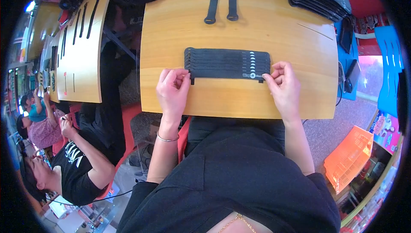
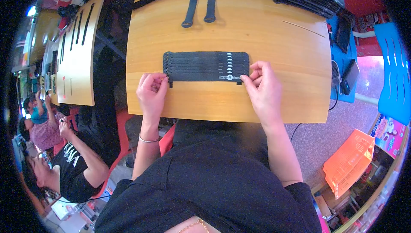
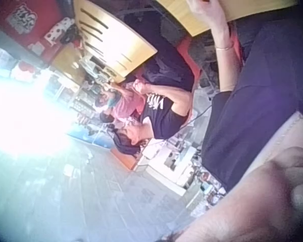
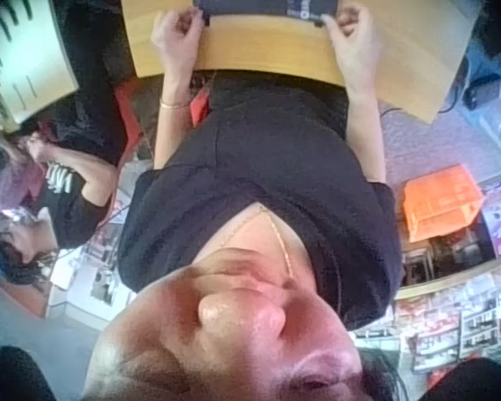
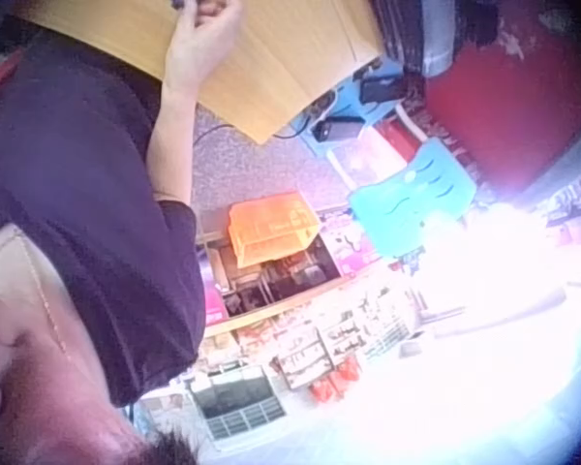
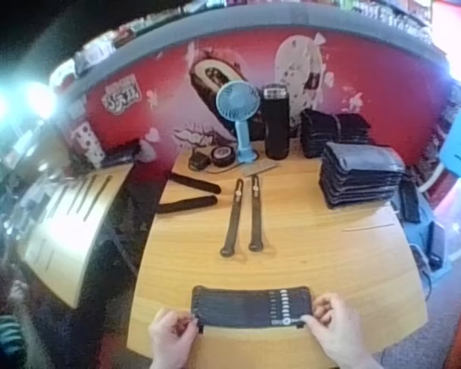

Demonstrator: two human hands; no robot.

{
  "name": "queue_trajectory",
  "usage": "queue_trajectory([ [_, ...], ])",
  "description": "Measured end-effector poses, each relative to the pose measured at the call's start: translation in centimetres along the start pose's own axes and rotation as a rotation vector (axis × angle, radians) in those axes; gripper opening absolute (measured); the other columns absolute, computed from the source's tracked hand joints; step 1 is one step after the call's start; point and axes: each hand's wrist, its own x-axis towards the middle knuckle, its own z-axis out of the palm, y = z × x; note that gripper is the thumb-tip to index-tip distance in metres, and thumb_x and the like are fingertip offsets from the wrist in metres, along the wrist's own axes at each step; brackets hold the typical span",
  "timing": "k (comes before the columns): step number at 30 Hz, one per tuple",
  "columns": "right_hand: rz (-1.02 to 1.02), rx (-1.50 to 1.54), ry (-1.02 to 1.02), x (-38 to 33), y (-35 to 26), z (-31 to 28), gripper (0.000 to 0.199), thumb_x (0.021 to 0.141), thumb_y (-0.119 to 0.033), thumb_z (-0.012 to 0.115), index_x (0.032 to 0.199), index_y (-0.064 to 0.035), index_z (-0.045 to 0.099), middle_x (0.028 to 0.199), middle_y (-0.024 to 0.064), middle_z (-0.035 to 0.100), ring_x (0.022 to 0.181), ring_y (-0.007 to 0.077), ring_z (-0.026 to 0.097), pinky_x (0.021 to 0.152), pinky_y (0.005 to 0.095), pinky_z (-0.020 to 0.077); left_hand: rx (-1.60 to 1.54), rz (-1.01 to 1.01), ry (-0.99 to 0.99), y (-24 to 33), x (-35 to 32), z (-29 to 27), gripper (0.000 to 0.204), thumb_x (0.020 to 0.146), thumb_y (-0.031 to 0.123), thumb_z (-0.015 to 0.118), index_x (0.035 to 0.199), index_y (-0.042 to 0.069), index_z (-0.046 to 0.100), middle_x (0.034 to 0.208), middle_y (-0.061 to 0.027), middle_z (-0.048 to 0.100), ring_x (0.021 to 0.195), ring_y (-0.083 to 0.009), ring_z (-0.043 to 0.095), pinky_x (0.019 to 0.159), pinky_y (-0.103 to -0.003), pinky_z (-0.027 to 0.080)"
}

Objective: Manual assembly of components and pins into black wrist or utility straps at a workbench.

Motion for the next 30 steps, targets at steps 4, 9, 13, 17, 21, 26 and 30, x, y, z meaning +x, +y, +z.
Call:
queue_trajectory([
  [4, 0.013, 0.001, -0.047, 0.1, 0.1, -0.1, 0.031, 0.077, -0.003, 0.071, 0.100, -0.0023, 0.051, 0.070, 0.0033, 0.054, 0.056, 0.0096, 0.052, 0.053, 0.0241, 0.0428, 0.050, 0.007, -0.024, 0.6, -0.2, -0.2, 0.011, 0.075, -0.002, 0.067, 0.085, 0.001, 0.063, 0.075, -0.0058, 0.053, 0.062, -0.0145, 0.055, 0.056, -0.027, 0.046],
  [9, 0.007, 0.104, -0.042, 0.1, 1.0, -0.4, 0.028, 0.079, 0.000, 0.067, 0.101, -0.0022, 0.051, 0.075, 0.0025, 0.054, 0.057, 0.0065, 0.051, 0.052, 0.0209, 0.0422, 0.321, 0.402, -0.012, 2.9, -0.8, 0.3, 0.022, 0.072, 0.003, 0.068, 0.095, 0.003, 0.066, 0.095, -0.0095, 0.059, 0.091, -0.0257, 0.057, 0.081, -0.037, 0.046],
  [13, 0.076, 0.346, -0.078, -0.1, 0.8, -1.1, 0.025, 0.083, 0.000, 0.062, 0.105, -0.0027, 0.049, 0.085, 0.0021, 0.052, 0.060, 0.0036, 0.050, 0.051, 0.0165, 0.0420, 0.229, 0.619, -0.343, 6.6, -1.6, 3.1, 0.054, 0.072, 0.021, 0.072, 0.120, 0.001, 0.055, 0.133, -0.0145, 0.048, 0.127, -0.0299, 0.042, 0.103, -0.043, 0.034],
  [17, 0.102, 0.413, -0.077, 0.1, 0.4, -1.8, 0.022, 0.086, -0.001, 0.059, 0.106, -0.0031, 0.048, 0.086, 0.0021, 0.051, 0.061, 0.0036, 0.050, 0.050, 0.0161, 0.0423, 0.304, 0.635, -0.544, 8.6, -1.6, 5.9, 0.073, 0.079, 0.045, 0.062, 0.133, 0.000, 0.042, 0.144, -0.0149, 0.034, 0.136, -0.0286, 0.028, 0.111, -0.046, 0.019],
  [21, 0.036, 0.443, -0.068, 1.1, 0.4, -2.1, 0.020, 0.089, -0.002, 0.057, 0.107, -0.0029, 0.050, 0.088, 0.0010, 0.053, 0.065, 0.0043, 0.051, 0.053, 0.0169, 0.0419, 0.361, 0.704, -0.628, 8.1, -2.1, 7.8, 0.081, 0.080, 0.059, 0.050, 0.137, 0.002, 0.038, 0.146, -0.0131, 0.031, 0.138, -0.0275, 0.024, 0.112, -0.049, 0.012],
  [26, -0.261, 0.198, -0.059, 6.7, -1.1, -0.2, 0.030, 0.086, -0.005, 0.061, 0.113, -0.0002, 0.050, 0.093, 0.0066, 0.059, 0.078, 0.0122, 0.059, 0.064, 0.0231, 0.0486, 0.362, 0.702, -0.632, 8.1, -2.1, 7.6, 0.081, 0.080, 0.061, 0.049, 0.137, 0.004, 0.038, 0.146, -0.0117, 0.031, 0.138, -0.0270, 0.023, 0.112, -0.050, 0.011],
  [30, -0.502, -0.200, 0.022, 14.2, -2.9, 4.1, 0.047, 0.079, -0.021, 0.071, 0.116, -0.0007, 0.049, 0.097, 0.0159, 0.061, 0.083, 0.0289, 0.061, 0.074, 0.0371, 0.0508, 0.350, 0.731, -0.659, 8.0, -2.0, 7.9, 0.085, 0.078, 0.062, 0.049, 0.140, 0.006, 0.034, 0.148, -0.0101, 0.028, 0.138, -0.0272, 0.022, 0.112, -0.051, 0.010],
])
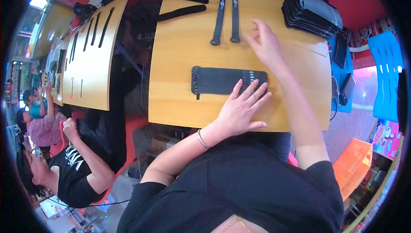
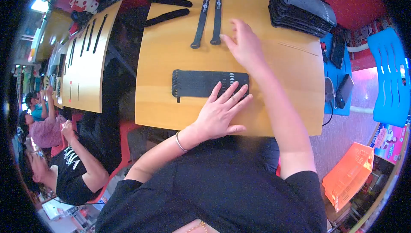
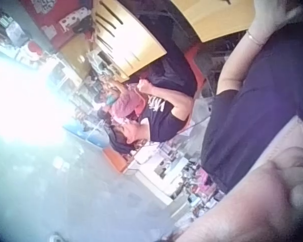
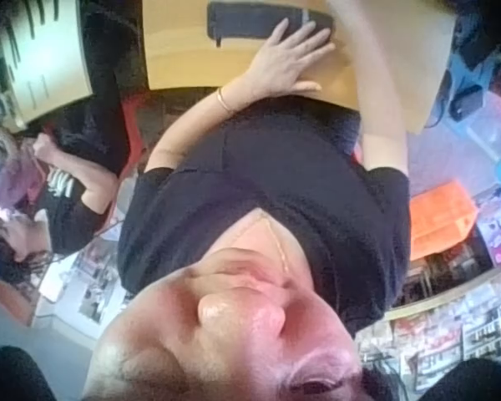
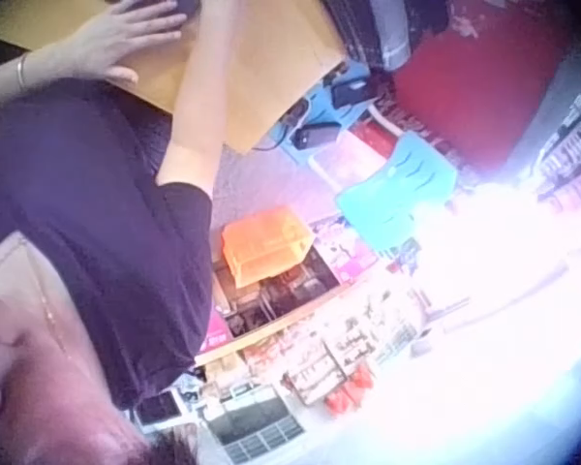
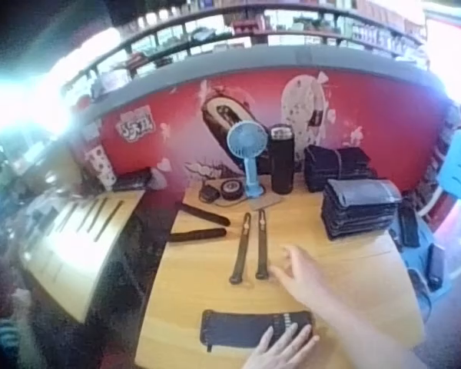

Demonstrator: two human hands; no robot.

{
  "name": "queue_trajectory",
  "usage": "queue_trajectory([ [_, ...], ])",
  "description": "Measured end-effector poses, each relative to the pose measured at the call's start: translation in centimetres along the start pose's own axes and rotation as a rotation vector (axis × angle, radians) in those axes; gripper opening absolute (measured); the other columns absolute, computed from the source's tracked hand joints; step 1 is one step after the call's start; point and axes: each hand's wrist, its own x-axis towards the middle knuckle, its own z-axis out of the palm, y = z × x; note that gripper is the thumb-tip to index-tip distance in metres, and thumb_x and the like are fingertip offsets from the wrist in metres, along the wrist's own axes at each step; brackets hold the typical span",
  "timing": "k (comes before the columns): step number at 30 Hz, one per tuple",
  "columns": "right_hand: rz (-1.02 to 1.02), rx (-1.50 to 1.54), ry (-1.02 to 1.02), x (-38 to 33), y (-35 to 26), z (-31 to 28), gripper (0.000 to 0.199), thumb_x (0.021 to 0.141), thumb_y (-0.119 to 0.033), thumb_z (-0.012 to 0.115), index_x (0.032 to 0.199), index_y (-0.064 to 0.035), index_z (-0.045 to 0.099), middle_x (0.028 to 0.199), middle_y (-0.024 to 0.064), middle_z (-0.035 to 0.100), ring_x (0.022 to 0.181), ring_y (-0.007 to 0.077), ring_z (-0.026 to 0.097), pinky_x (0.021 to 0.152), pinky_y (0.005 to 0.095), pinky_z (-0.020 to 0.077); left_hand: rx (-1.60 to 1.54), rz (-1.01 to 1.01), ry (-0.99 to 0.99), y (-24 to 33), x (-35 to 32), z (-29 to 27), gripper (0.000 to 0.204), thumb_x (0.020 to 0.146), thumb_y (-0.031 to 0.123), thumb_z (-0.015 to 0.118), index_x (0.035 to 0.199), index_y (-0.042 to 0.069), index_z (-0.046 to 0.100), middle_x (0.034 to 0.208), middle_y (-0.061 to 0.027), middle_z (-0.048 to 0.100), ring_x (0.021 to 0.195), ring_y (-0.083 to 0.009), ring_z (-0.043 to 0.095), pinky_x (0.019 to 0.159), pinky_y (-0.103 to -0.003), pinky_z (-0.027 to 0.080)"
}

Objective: Manual assembly of components and pins into black wrist or utility straps at a workbench.

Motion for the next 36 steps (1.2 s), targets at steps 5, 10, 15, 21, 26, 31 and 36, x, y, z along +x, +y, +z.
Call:
queue_trajectory([
  [5, -0.006, -0.358, -0.020, 5.4, -1.4, 2.9, 0.049, 0.077, -0.029, 0.071, 0.111, -0.0014, 0.049, 0.099, 0.0192, 0.060, 0.091, 0.0359, 0.060, 0.079, 0.0443, 0.0494, -0.005, -0.009, 0.021, 0.2, -0.2, -0.2, 0.083, 0.080, 0.063, 0.048, 0.139, 0.005, 0.035, 0.148, -0.0102, 0.029, 0.138, -0.0269, 0.022, 0.112, -0.051, 0.010],
  [10, 0.260, -0.456, -0.195, 6.5, -0.2, 2.3, 0.054, 0.076, -0.026, 0.073, 0.116, -0.0001, 0.048, 0.094, 0.0196, 0.064, 0.087, 0.0363, 0.062, 0.077, 0.0442, 0.0493, 0.021, -0.016, 0.021, 0.1, -0.2, -0.3, 0.080, 0.080, 0.059, 0.052, 0.138, 0.006, 0.037, 0.147, -0.0094, 0.031, 0.138, -0.0265, 0.023, 0.112, -0.051, 0.011],
  [15, 0.293, -0.126, -0.235, 4.0, 3.2, -0.9, 0.036, 0.078, -0.019, 0.069, 0.105, -0.0005, 0.054, 0.092, 0.0149, 0.065, 0.083, 0.0269, 0.064, 0.073, 0.0368, 0.0507, -0.029, -0.007, -0.015, 0.2, 0.1, -0.4, 0.081, 0.080, 0.046, 0.060, 0.141, 0.004, 0.030, 0.149, -0.0129, 0.026, 0.139, -0.0290, 0.022, 0.112, -0.050, 0.013],
  [21, 0.363, 0.632, -0.128, -5.3, -5.9, -4.9, 0.015, 0.086, -0.009, 0.063, 0.100, -0.0040, 0.059, 0.080, -0.0007, 0.057, 0.072, 0.0062, 0.056, 0.062, 0.0206, 0.0475, -1.325, -0.374, 0.581, -0.1, -1.4, -1.7, 0.078, 0.086, 0.013, 0.064, 0.143, -0.005, 0.012, 0.144, -0.0241, 0.027, 0.128, -0.0280, 0.040, 0.094, -0.036, 0.046],
  [26, 0.356, 0.925, -0.064, -12.2, -7.6, -4.7, 0.014, 0.085, -0.002, 0.063, 0.098, -0.0025, 0.059, 0.083, 0.0019, 0.059, 0.073, 0.0080, 0.057, 0.060, 0.0210, 0.0483, -1.198, -0.529, 0.547, 0.6, -2.8, -3.1, 0.007, 0.085, -0.001, 0.062, 0.091, -0.004, 0.063, 0.074, -0.0053, 0.063, 0.059, -0.0088, 0.061, 0.050, -0.020, 0.047],
  [31, 0.357, 0.929, -0.179, -15.0, -5.6, -6.0, 0.012, 0.085, 0.002, 0.061, 0.096, -0.0026, 0.062, 0.089, 0.0023, 0.059, 0.075, 0.0069, 0.056, 0.061, 0.0202, 0.0477, -1.087, -0.551, 0.544, -0.9, -6.4, -2.6, 0.009, 0.083, -0.005, 0.062, 0.091, -0.002, 0.065, 0.078, -0.0049, 0.059, 0.060, -0.0083, 0.058, 0.051, -0.020, 0.046],
  [36, 0.441, 1.049, -0.093, -16.0, -4.3, -7.5, 0.016, 0.084, 0.006, 0.058, 0.097, -0.0032, 0.057, 0.092, 0.0038, 0.059, 0.073, 0.0077, 0.055, 0.063, 0.0216, 0.0482, -0.894, -0.573, 0.599, -2.4, -8.5, -3.1, 0.016, 0.083, -0.007, 0.059, 0.095, 0.000, 0.066, 0.089, -0.0047, 0.055, 0.065, -0.0076, 0.055, 0.055, -0.018, 0.044],
])
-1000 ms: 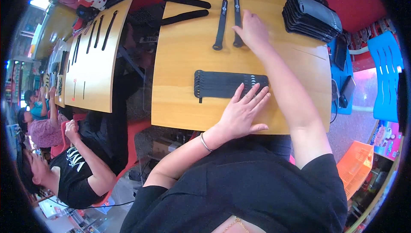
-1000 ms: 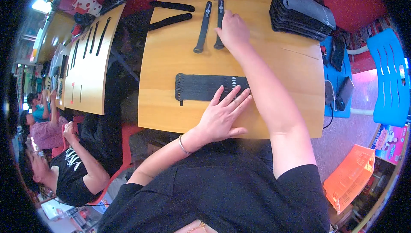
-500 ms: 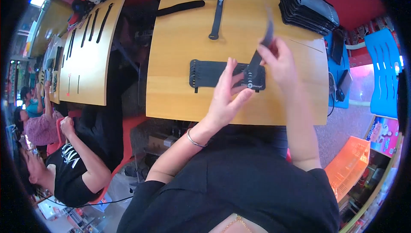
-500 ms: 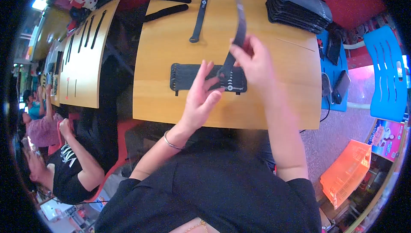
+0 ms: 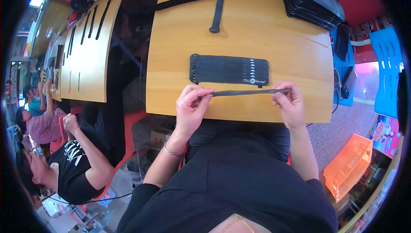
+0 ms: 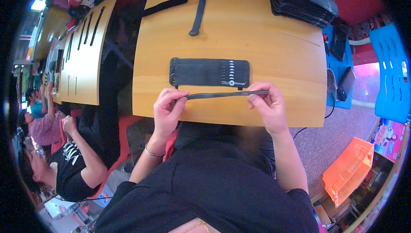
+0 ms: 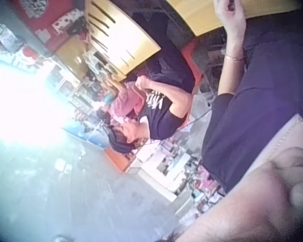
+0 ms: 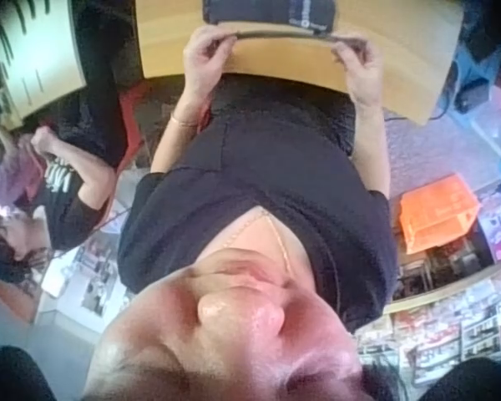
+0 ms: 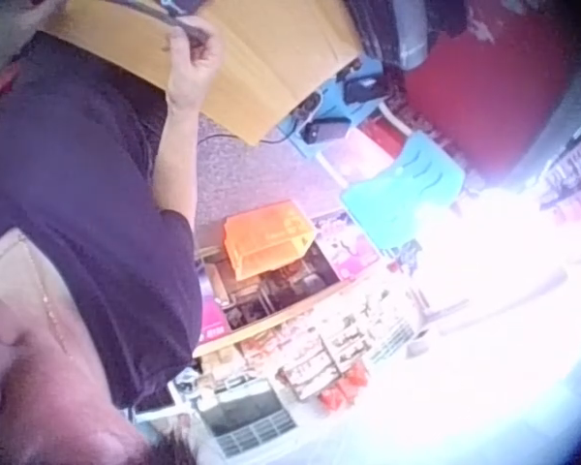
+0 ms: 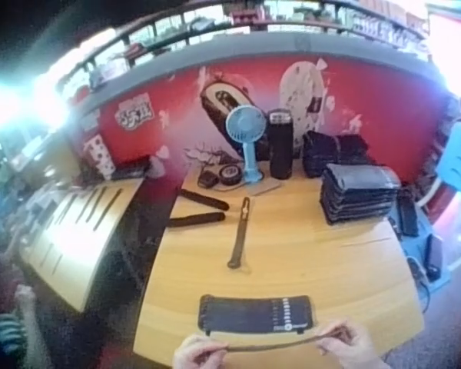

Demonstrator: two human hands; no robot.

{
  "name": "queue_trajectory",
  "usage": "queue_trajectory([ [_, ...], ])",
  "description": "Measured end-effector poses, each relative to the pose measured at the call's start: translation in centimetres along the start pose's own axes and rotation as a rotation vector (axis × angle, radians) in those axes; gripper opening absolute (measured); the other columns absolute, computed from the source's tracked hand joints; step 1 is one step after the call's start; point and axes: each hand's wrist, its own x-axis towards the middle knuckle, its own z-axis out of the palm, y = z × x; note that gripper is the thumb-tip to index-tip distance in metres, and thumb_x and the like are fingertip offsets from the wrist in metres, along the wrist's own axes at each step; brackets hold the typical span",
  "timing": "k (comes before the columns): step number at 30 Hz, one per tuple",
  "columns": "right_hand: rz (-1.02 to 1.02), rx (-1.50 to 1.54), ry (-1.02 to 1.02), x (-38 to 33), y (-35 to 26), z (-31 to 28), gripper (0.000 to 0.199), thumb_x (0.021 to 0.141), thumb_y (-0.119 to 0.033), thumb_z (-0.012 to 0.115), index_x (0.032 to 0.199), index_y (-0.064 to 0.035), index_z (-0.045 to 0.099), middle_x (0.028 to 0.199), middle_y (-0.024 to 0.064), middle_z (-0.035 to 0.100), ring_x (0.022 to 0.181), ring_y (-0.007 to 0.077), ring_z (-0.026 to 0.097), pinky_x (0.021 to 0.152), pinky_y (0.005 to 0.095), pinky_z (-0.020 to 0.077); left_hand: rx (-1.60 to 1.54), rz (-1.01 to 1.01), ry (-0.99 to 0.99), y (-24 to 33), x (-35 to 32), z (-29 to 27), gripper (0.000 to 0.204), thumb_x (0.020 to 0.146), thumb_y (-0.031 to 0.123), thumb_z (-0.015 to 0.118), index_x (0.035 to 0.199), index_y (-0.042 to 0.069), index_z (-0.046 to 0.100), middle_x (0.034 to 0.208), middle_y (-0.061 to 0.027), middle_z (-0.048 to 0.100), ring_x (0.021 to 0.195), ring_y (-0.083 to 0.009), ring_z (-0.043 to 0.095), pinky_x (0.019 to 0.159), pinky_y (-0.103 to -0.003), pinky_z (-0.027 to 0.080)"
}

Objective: Manual assembly of components and pins into black wrist or utility straps at a workbench.

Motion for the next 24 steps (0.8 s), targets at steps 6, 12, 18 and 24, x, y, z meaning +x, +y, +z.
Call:
queue_trajectory([
  [6, 0.005, -0.119, 0.071, -0.1, -0.3, -0.3, 0.020, 0.084, 0.006, 0.056, 0.100, -0.0037, 0.050, 0.090, 0.0040, 0.056, 0.074, 0.0079, 0.056, 0.063, 0.0213, 0.0484, -0.073, -0.113, 0.031, 0.6, 0.2, -1.3, 0.021, 0.085, -0.006, 0.058, 0.105, -0.001, 0.062, 0.089, -0.0027, 0.055, 0.070, -0.0059, 0.057, 0.057, -0.018, 0.048],
  [12, 0.029, -0.329, 0.051, 0.0, 0.4, -0.2, 0.015, 0.086, 0.003, 0.056, 0.100, -0.0017, 0.054, 0.085, 0.0025, 0.057, 0.072, 0.0065, 0.057, 0.063, 0.0201, 0.0489, -0.140, -0.217, 0.100, -0.4, 0.7, -2.4, 0.016, 0.086, -0.003, 0.058, 0.103, -0.003, 0.059, 0.080, -0.0058, 0.064, 0.071, -0.0113, 0.064, 0.058, -0.019, 0.048],
  [18, 0.026, -0.360, 0.062, 0.2, 0.7, -0.2, 0.011, 0.088, 0.002, 0.056, 0.099, -0.0005, 0.058, 0.082, 0.0018, 0.059, 0.070, 0.0066, 0.058, 0.064, 0.0199, 0.0503, -0.173, -0.177, 0.096, -1.1, 1.5, -3.0, 0.014, 0.088, -0.004, 0.056, 0.101, -0.004, 0.059, 0.084, -0.0056, 0.062, 0.073, -0.0118, 0.064, 0.061, -0.020, 0.050],
  [24, 0.051, -0.397, 0.063, 0.3, 0.8, -0.5, 0.013, 0.086, 0.000, 0.060, 0.099, -0.0012, 0.058, 0.081, 0.0002, 0.059, 0.068, 0.0054, 0.056, 0.061, 0.0187, 0.0480, -0.014, -0.111, 0.108, -2.3, 1.9, -3.5, 0.017, 0.085, -0.006, 0.059, 0.101, -0.004, 0.060, 0.083, -0.0044, 0.060, 0.070, -0.0095, 0.062, 0.062, -0.020, 0.050],
])
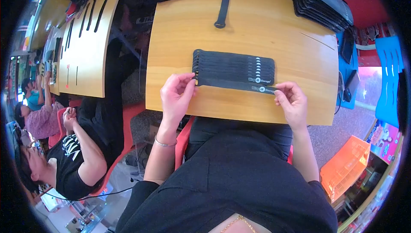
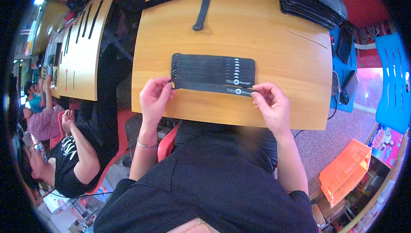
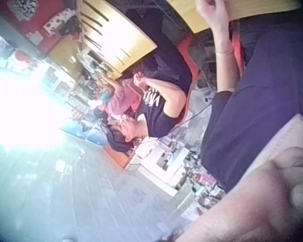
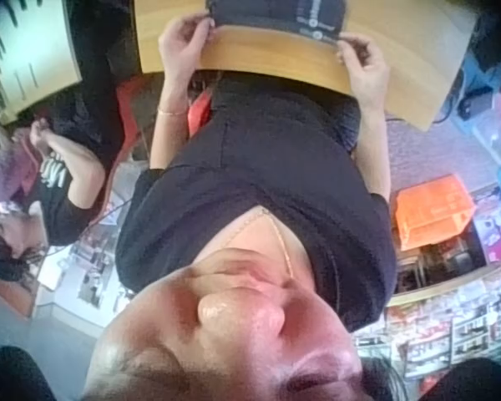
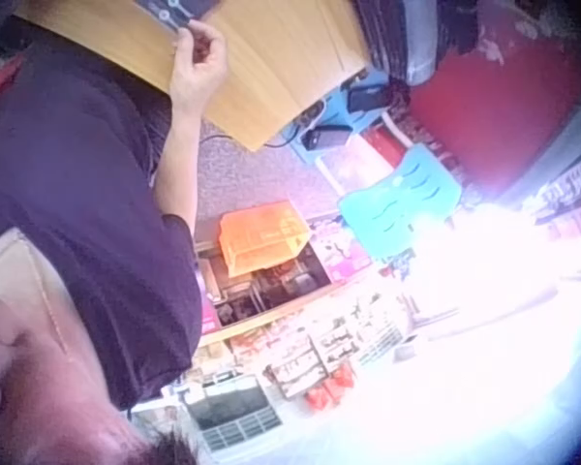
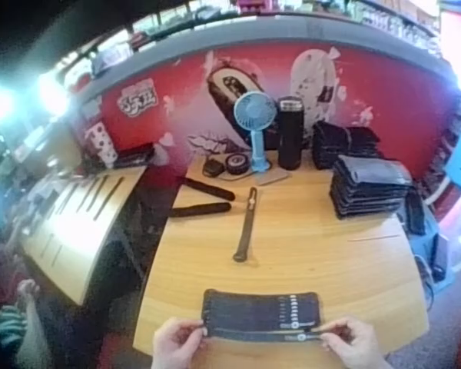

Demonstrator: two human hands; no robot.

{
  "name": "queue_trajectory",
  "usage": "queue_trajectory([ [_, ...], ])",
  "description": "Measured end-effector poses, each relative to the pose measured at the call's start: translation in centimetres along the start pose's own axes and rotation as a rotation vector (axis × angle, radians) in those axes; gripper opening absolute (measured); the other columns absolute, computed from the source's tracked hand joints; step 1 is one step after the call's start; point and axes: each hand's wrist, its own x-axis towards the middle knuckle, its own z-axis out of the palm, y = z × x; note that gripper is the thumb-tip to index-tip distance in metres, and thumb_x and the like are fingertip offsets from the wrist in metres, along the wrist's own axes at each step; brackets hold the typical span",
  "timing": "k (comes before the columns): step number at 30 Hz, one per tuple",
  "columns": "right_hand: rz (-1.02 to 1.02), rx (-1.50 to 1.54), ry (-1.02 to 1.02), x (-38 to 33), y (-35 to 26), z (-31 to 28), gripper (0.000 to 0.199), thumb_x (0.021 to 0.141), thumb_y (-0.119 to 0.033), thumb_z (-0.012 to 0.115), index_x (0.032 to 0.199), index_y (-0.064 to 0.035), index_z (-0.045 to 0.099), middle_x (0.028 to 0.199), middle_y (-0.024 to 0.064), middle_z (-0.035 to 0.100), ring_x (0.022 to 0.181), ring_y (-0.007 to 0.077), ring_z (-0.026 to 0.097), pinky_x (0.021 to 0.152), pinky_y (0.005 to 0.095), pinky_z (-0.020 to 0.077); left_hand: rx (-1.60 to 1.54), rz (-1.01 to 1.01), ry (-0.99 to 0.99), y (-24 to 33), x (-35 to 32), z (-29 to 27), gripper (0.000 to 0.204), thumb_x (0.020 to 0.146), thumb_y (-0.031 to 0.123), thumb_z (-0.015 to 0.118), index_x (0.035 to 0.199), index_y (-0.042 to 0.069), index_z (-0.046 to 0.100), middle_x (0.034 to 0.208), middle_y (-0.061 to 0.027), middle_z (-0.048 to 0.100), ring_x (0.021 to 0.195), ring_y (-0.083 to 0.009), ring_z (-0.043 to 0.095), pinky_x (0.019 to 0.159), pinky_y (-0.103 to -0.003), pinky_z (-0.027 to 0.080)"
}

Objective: Manual assembly of components and pins into black wrist or utility straps at a workbench.

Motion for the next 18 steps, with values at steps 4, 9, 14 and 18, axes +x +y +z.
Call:
queue_trajectory([
  [4, 0.062, -0.044, 0.015, 0.3, -0.4, 0.4, 0.013, 0.085, -0.001, 0.062, 0.096, -0.0026, 0.056, 0.078, -0.0015, 0.057, 0.066, 0.0037, 0.054, 0.057, 0.0177, 0.0449, 0.208, 0.118, 0.056, -0.6, 0.5, 0.0, 0.017, 0.081, -0.005, 0.063, 0.098, -0.003, 0.061, 0.080, -0.0036, 0.060, 0.064, -0.0062, 0.057, 0.058, -0.018, 0.046],
  [9, 0.049, -0.055, 0.037, 0.8, 0.2, 0.7, 0.011, 0.085, -0.002, 0.063, 0.092, -0.0034, 0.054, 0.077, -0.0022, 0.056, 0.065, 0.0035, 0.053, 0.057, 0.0175, 0.0448, 0.136, 0.012, 0.122, -0.3, 0.7, 0.6, 0.010, 0.082, -0.003, 0.063, 0.092, -0.001, 0.060, 0.077, -0.0013, 0.060, 0.065, -0.0044, 0.056, 0.058, -0.017, 0.045],
  [14, 0.046, -0.079, 0.058, 1.0, 0.3, 0.8, 0.010, 0.086, -0.003, 0.062, 0.090, -0.0040, 0.054, 0.075, -0.0027, 0.055, 0.063, 0.0032, 0.052, 0.055, 0.0175, 0.0445, 0.233, 0.061, 0.105, -1.0, 0.9, 0.5, 0.009, 0.083, -0.002, 0.064, 0.090, 0.000, 0.059, 0.077, -0.0005, 0.061, 0.067, -0.0033, 0.056, 0.059, -0.016, 0.045],
  [18, 0.035, -0.077, 0.058, 1.2, 0.4, 0.9, 0.009, 0.086, -0.003, 0.063, 0.090, -0.0047, 0.054, 0.074, -0.0030, 0.055, 0.061, 0.0026, 0.052, 0.053, 0.0173, 0.0439, 0.255, 0.073, 0.127, -1.0, 1.0, 0.6, 0.008, 0.081, -0.002, 0.065, 0.087, 0.000, 0.061, 0.075, -0.0014, 0.061, 0.064, -0.0042, 0.055, 0.057, -0.017, 0.045],
])
